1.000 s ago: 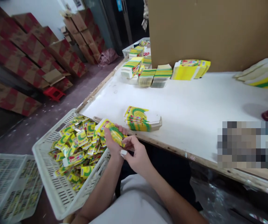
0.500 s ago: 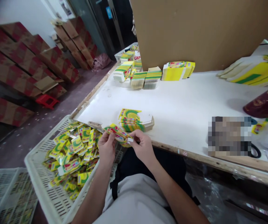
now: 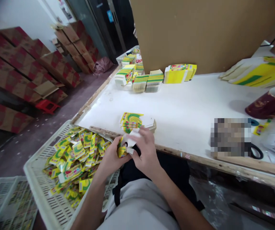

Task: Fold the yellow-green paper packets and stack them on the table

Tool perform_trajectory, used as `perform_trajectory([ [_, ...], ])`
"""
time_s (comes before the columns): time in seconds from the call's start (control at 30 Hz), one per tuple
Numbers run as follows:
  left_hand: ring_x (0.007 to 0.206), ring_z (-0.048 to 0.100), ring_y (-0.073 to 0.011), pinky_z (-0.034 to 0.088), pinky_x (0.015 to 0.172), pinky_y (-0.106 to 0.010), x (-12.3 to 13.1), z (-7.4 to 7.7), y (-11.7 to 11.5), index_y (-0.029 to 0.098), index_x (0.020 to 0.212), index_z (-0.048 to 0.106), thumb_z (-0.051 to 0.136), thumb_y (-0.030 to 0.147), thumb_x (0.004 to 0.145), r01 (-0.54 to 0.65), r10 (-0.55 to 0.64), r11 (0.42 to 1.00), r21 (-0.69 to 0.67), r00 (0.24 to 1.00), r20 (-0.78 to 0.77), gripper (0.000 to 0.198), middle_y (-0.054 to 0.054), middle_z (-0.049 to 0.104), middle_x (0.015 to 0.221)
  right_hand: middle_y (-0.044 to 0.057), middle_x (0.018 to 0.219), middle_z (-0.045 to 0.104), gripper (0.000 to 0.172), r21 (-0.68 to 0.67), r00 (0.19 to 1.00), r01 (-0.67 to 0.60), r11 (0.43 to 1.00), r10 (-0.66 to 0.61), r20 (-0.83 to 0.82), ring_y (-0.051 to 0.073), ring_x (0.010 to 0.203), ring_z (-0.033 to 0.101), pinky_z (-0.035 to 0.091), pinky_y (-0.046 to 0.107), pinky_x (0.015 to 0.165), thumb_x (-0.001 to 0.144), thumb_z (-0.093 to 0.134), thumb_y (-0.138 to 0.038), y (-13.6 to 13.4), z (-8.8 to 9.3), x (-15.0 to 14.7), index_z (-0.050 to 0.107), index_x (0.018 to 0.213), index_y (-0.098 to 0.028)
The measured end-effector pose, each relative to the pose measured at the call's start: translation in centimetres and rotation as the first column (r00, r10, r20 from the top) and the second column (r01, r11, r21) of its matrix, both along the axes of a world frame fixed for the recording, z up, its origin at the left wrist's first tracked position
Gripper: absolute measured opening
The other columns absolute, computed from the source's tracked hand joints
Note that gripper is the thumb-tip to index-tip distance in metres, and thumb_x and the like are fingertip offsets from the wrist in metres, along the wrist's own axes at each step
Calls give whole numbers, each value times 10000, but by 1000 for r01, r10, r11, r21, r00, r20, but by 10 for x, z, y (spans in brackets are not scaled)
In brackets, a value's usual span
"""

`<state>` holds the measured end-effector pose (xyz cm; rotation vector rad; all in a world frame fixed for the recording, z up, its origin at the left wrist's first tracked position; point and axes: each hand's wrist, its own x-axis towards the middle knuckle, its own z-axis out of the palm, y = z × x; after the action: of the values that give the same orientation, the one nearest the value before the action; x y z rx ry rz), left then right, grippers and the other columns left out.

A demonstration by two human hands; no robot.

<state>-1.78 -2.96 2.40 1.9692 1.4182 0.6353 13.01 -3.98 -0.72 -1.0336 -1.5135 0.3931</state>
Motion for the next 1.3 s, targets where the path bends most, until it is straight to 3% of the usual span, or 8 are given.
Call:
perform_trajectory([
  [0.07,954,562,-213,457,815,-337,6,-6,-2,196,1146,394,675,347,673,-60,60,998,33,998,16,571,-62,566,1058,77,1341,382,628,-134,943,-16,991,-29,-331,247,1288,319,293,450,1058,734,610,-195,1,-4,-5,366,1307,-276],
  [0.17,953,557,-215,457,808,-339,11,-7,-5,190,1158,349,656,302,682,-33,34,996,82,999,-17,578,-73,541,1053,77,1374,396,600,-263,738,-353,898,94,-668,232,1260,390,339,421,1040,769,566,-234,1,-6,-13,343,1326,-258],
  [0.3,1055,515,-233,433,861,-364,12,-10,-6,199,1221,282,622,215,687,114,-101,979,166,991,-88,634,-110,470,1186,54,1269,548,414,-324,508,-697,640,120,-853,246,1205,466,321,427,1054,776,569,-271,0,-9,-17,547,1188,-229],
  [0.37,1104,485,-238,425,881,-365,12,-11,-6,211,1225,275,630,216,683,171,-157,970,170,983,-93,647,-111,439,1222,45,1275,547,425,-326,479,-729,602,108,-871,245,1214,460,311,425,1061,769,594,-303,0,-12,-16,555,1186,-235],
  [0.63,860,556,-189,480,736,-332,9,-15,-3,207,1051,335,577,152,663,179,-171,974,136,983,-69,460,-61,469,990,60,1417,381,626,-289,821,-518,805,374,-432,238,1299,347,237,422,1093,811,553,-302,-3,-13,-10,313,1386,-239],
  [0.83,1086,465,-252,425,886,-405,10,-21,1,173,1151,309,602,132,631,76,-50,949,305,994,-92,598,-127,407,1125,50,1231,583,431,-216,952,-275,937,234,-198,200,1147,526,397,366,1001,799,454,-82,1,-19,0,599,1165,-257],
  [1.07,961,541,-246,434,831,-391,0,-11,7,205,1065,465,651,221,617,39,23,964,263,973,-229,485,-67,569,1018,89,1480,236,704,-266,943,-321,909,331,-8,255,1351,231,262,452,1077,758,534,-78,2,-21,6,278,1398,-222],
  [1.3,957,577,-235,443,840,-361,-9,3,18,221,1054,524,665,224,573,170,-105,963,211,952,-287,502,-51,626,1009,98,1391,413,418,-286,906,-369,884,411,104,269,1282,375,371,450,1007,774,546,-90,4,-18,22,607,1155,-249],
])
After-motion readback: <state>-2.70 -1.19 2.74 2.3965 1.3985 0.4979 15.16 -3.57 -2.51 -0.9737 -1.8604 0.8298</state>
